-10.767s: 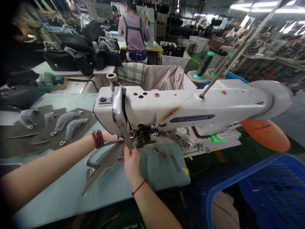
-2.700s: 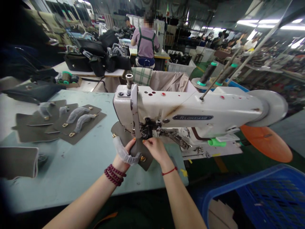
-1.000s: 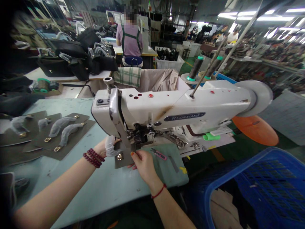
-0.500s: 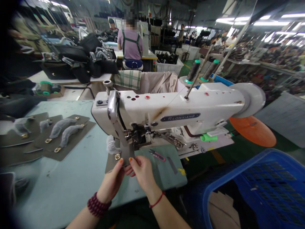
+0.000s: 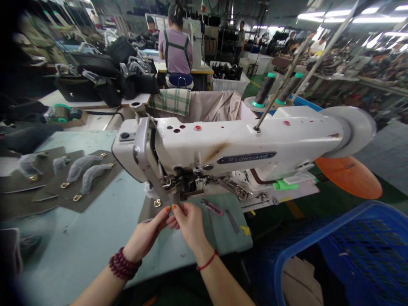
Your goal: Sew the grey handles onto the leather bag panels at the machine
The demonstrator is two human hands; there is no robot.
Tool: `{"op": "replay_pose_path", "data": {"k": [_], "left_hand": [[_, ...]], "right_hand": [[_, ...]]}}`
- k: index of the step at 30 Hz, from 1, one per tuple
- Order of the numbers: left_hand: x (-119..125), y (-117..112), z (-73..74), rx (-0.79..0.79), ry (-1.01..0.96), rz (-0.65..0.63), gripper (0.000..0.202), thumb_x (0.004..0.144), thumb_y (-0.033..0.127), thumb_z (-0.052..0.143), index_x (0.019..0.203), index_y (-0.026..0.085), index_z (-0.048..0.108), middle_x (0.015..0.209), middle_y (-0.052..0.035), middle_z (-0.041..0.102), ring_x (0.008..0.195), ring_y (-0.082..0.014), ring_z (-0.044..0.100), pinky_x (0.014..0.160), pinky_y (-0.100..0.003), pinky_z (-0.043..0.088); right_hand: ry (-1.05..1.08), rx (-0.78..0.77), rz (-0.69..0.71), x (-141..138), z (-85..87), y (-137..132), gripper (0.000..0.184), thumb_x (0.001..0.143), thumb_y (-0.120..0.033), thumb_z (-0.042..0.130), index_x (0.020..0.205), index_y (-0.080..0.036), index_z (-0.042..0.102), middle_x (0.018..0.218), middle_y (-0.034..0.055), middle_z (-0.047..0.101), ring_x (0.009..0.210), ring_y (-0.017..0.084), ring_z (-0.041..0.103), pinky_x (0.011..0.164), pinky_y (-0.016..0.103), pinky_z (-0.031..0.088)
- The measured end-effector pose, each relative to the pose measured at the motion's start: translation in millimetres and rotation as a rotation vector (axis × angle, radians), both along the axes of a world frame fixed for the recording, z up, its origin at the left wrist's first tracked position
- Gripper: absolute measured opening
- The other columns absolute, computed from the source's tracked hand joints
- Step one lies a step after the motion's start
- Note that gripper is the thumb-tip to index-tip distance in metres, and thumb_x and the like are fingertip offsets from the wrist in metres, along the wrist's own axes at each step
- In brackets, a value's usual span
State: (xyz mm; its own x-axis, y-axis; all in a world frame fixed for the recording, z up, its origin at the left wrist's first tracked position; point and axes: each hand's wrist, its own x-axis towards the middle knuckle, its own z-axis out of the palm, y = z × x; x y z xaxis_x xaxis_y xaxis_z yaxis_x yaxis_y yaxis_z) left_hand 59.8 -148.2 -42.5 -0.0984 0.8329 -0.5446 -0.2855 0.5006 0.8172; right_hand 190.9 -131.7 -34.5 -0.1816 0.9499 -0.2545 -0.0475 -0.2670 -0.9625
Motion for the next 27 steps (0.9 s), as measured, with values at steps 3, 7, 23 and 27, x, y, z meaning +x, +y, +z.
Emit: {"op": "replay_pose_path", "data": {"k": [3,7,23,27], "left_hand": [[-4,7,-1.3,-0.033,0.048,-0.017,0.055,0.059,0.054,0.077,0.083,0.004,0.075,0.080,-0.0150,0.073,0.086,-0.0280,0.066,0.085,-0.040,0.052],[-8,16,3.5,-0.010,0.056,-0.033,0.055,0.059,0.054,0.077,0.082,0.004,0.075,0.081,-0.0154,0.073,0.087,-0.0282,0.065,0.084,-0.040,0.051],[-14,41,-6.8,0.038,0.197,0.014,0.046,0.059,0.056,0.073,0.062,0.011,0.068,0.055,-0.0054,0.061,0.066,-0.0212,0.059,0.067,-0.033,0.047],[0,34,5.0,0.094,0.318,0.076,0.046,0.067,0.058,0.066,0.070,0.012,0.070,0.061,-0.0068,0.064,0.074,-0.0248,0.062,0.070,-0.033,0.048]], "right_hand": [[-0.012,-0.016,-0.014,-3,1.7,8,0.043,0.083,-0.053,0.055,0.067,-0.013,0.059,0.054,0.0047,0.065,0.043,0.010,0.059,0.041,0.015,0.042],[0.003,-0.031,-0.055,-7,0.1,17,0.042,0.081,-0.052,0.057,0.066,-0.013,0.059,0.055,0.0050,0.066,0.042,0.011,0.059,0.041,0.016,0.043],[0.099,-0.099,-0.062,-5,-3.7,10,0.038,0.082,-0.049,0.058,0.086,-0.011,0.064,0.061,0.0049,0.068,0.045,0.010,0.059,0.040,0.014,0.040],[0.115,-0.106,-0.029,-4,-8.4,5,0.037,0.082,-0.049,0.058,0.086,-0.012,0.065,0.061,0.0043,0.067,0.046,0.010,0.059,0.040,0.015,0.040]]}}
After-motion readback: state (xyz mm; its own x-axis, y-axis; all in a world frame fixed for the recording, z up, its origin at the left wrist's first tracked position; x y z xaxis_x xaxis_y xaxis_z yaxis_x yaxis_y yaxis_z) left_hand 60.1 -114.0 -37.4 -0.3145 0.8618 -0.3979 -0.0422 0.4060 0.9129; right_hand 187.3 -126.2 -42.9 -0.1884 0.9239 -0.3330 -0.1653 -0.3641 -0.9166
